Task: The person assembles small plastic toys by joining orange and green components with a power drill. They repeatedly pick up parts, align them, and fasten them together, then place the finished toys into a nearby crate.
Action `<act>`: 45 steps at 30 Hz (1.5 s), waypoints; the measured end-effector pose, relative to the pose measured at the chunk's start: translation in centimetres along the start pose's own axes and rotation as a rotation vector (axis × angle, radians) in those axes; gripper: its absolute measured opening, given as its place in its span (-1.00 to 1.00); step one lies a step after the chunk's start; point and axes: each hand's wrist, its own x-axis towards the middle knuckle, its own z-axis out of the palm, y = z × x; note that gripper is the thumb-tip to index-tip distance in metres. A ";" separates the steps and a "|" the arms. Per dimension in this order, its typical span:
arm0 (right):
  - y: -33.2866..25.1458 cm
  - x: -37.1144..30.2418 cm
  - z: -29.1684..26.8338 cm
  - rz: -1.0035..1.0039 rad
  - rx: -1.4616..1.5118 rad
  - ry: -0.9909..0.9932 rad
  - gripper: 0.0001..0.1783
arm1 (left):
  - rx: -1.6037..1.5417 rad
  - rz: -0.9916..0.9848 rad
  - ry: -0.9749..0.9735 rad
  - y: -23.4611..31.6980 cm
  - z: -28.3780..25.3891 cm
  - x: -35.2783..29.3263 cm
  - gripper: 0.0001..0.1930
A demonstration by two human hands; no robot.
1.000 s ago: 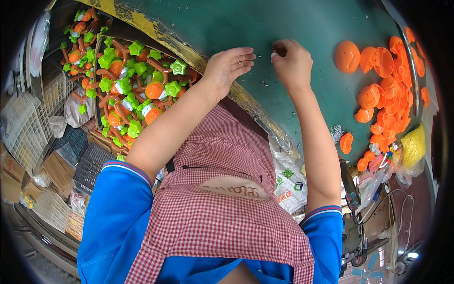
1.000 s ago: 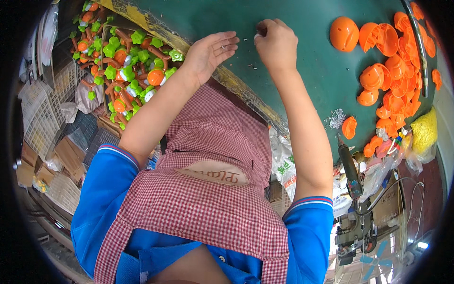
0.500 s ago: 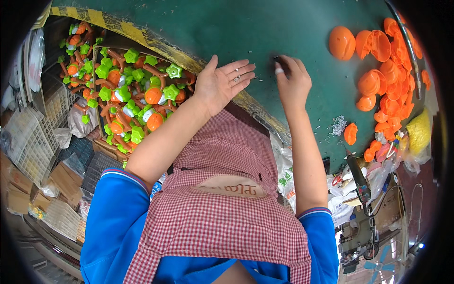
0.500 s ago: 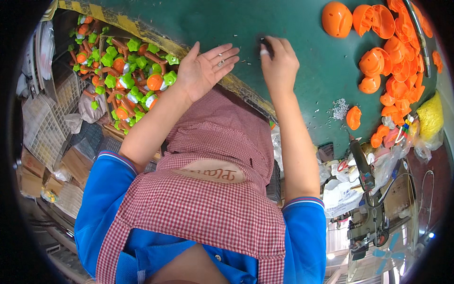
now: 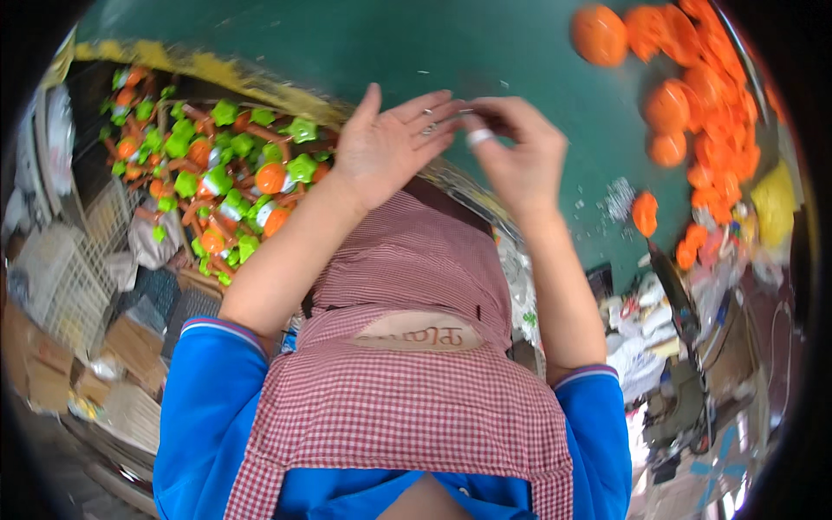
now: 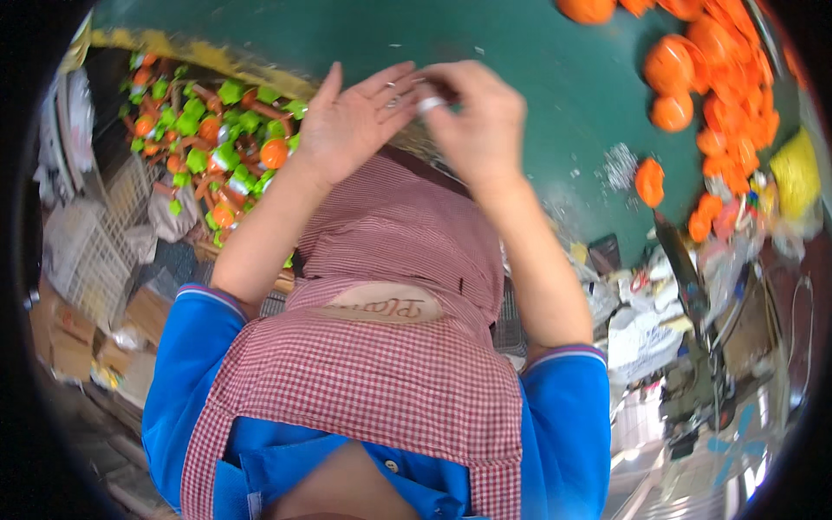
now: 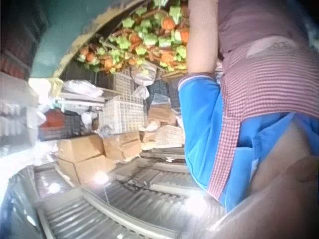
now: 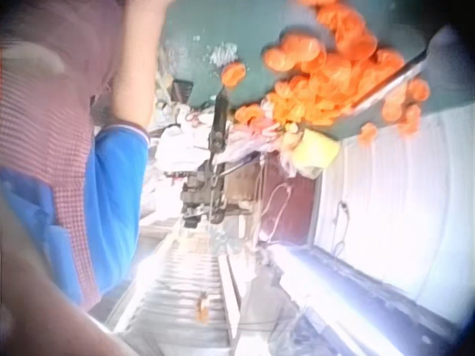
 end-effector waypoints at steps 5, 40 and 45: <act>1.2 -4.9 -2.0 0.011 -0.008 0.174 -0.79 | 0.226 0.067 0.169 -2.4 0.6 1.4 -0.31; 11.2 -11.6 -11.0 0.175 -0.072 0.291 -0.91 | 0.657 -0.093 0.352 -14.5 3.1 3.4 -0.47; 6.7 -12.7 -7.1 -0.115 0.023 0.194 -0.78 | 0.494 -0.083 0.317 -15.1 1.4 3.6 -0.49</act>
